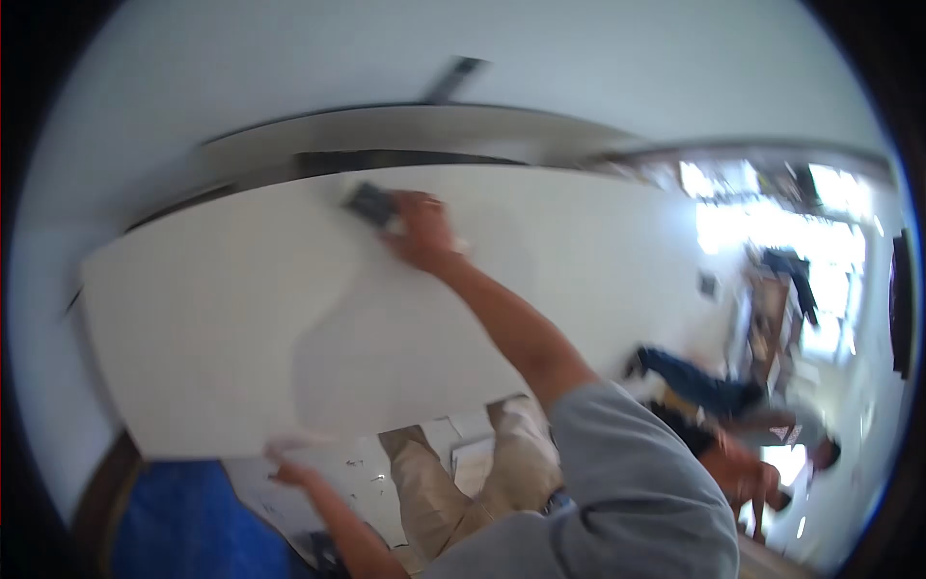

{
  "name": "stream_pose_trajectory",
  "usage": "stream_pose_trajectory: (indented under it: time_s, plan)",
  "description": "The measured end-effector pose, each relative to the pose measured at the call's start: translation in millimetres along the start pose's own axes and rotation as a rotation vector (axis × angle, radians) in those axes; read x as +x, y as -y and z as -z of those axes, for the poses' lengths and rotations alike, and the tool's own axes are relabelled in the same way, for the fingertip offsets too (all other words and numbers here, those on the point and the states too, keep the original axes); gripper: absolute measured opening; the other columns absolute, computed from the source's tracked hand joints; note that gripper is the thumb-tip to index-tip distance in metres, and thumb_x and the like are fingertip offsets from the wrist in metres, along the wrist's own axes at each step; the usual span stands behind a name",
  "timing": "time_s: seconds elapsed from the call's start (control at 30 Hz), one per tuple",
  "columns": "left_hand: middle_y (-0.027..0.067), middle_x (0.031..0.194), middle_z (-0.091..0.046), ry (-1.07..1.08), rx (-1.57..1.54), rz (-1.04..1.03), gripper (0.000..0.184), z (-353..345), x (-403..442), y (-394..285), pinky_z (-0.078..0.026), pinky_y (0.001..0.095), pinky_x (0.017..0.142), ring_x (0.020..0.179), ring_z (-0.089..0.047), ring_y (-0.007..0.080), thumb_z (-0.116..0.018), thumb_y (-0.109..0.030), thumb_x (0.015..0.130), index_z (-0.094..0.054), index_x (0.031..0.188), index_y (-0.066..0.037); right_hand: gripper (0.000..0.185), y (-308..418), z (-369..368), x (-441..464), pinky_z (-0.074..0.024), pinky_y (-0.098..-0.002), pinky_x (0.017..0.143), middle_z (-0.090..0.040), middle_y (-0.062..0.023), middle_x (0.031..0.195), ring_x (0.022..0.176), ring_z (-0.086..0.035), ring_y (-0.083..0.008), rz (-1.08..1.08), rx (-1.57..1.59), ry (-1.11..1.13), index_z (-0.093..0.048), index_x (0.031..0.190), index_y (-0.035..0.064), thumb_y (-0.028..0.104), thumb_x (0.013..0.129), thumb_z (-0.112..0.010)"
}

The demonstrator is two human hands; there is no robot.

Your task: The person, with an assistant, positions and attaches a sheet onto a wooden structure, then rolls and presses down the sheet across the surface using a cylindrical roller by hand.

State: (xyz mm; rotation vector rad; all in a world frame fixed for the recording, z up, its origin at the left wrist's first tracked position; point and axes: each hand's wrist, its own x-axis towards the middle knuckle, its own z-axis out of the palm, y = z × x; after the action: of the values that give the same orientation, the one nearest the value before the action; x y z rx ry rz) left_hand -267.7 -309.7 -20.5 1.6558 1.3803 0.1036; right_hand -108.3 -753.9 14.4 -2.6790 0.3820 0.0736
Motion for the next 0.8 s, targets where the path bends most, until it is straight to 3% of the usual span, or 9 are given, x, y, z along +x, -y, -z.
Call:
stream_pose_trajectory:
  time_s: [0.03,0.1,0.2,0.3,0.4,0.53,0.6,0.7,0.8]
  plan:
    - [0.0136,0.125,-0.044,-0.022,-0.204,0.342,0.056,13.0,2.4,-30.8,-0.035,0.0445,0.095,0.116,-0.039,0.0279,-0.063,-0.034,0.080,-0.043,0.121,-0.001,0.060,1.2,16.0,3.4,-0.0233,-0.0438,0.101,-0.037,-0.0169,0.128,0.121,-0.033,-0.0326,-0.017,0.019,0.072,-0.040,0.121,0.0063,0.033,0.073,-0.064]
    - [0.0074,0.124,-0.046,0.514,-0.686,0.464,0.053,13.3,38.4,-9.1,-0.037,0.0383,0.095,0.112,-0.043,0.0224,-0.062,-0.031,0.081,-0.043,0.123,-0.005,0.059,-10.7,16.4,15.3,-0.0177,-0.0446,0.105,-0.035,-0.0175,0.129,0.126,-0.027,-0.0315,0.017,-0.122,-0.017,-0.040,0.119,0.0041,0.035,0.074,-0.062]
    - [0.0052,0.127,-0.044,0.493,-0.721,0.473,0.054,18.7,52.3,-14.0,-0.034,0.0348,0.097,0.113,-0.042,0.0203,-0.061,-0.032,0.082,-0.041,0.125,-0.006,0.060,-2.4,10.7,15.0,-0.0130,-0.0453,0.107,-0.030,-0.0181,0.132,0.130,-0.020,-0.0303,0.066,-0.088,0.047,-0.040,0.117,0.0023,0.039,0.074,-0.061]
    - [0.0051,0.127,-0.044,0.343,-0.681,0.462,0.057,7.8,79.0,-2.1,-0.031,0.0365,0.099,0.116,-0.040,0.0208,-0.062,-0.036,0.080,-0.042,0.125,-0.007,0.063,-22.2,20.9,40.2,-0.0137,-0.0441,0.107,-0.038,-0.0171,0.128,0.126,-0.028,-0.0302,0.102,-0.101,0.069,-0.040,0.119,0.0013,0.042,0.074,-0.060]
    - [0.0048,0.132,-0.039,0.324,-0.553,0.461,0.063,-6.8,31.4,-42.8,-0.025,0.0371,0.104,0.119,-0.037,0.0218,-0.059,-0.040,0.081,-0.038,0.128,-0.006,0.060,-45.4,31.9,62.7,-0.0208,-0.0428,0.105,-0.046,-0.0185,0.119,0.119,-0.038,-0.0319,0.038,-0.052,0.266,-0.042,0.117,0.0019,0.038,0.073,-0.062]
    - [0.0038,0.131,-0.041,0.571,-0.585,0.468,0.060,-23.2,52.0,-26.2,-0.025,0.0379,0.104,0.119,-0.038,0.0222,-0.057,-0.041,0.082,-0.039,0.127,-0.006,0.052,-76.4,38.2,73.0,-0.0387,-0.0410,0.090,-0.053,-0.0195,0.110,0.107,-0.048,-0.0329,-0.039,0.049,0.132,-0.047,0.113,0.0056,0.032,0.071,-0.064]
    - [0.0040,0.129,-0.044,0.586,-0.630,0.498,0.055,-44.7,18.3,-46.3,-0.028,0.0409,0.102,0.117,-0.040,0.0234,-0.056,-0.040,0.082,-0.041,0.125,-0.008,0.050,-90.6,51.6,76.7,-0.0417,-0.0416,0.087,-0.056,-0.0200,0.102,0.100,-0.052,-0.0343,-0.009,-0.031,0.071,-0.046,0.110,0.0027,0.032,0.073,-0.063]
    - [0.0052,0.127,-0.045,0.686,-0.598,0.469,0.057,-62.4,3.9,-46.3,-0.032,0.0422,0.099,0.115,-0.041,0.0250,-0.055,-0.044,0.081,-0.042,0.124,-0.009,0.056,-111.0,54.4,87.7,-0.0416,-0.0414,0.087,-0.054,-0.0203,0.106,0.101,-0.051,-0.0342,0.027,-0.123,0.060,-0.042,0.115,0.0023,0.036,0.075,-0.062]
    - [0.0053,0.123,-0.048,0.704,-0.952,0.532,0.060,-58.5,-12.4,-38.0,-0.034,0.0406,0.097,0.115,-0.043,0.0233,-0.055,-0.048,0.080,-0.043,0.124,-0.009,0.063,-108.5,62.1,87.3,-0.0406,-0.0410,0.089,-0.051,-0.0210,0.112,0.105,-0.049,-0.0337,0.050,-0.204,0.070,-0.038,0.122,0.0017,0.039,0.076,-0.060]
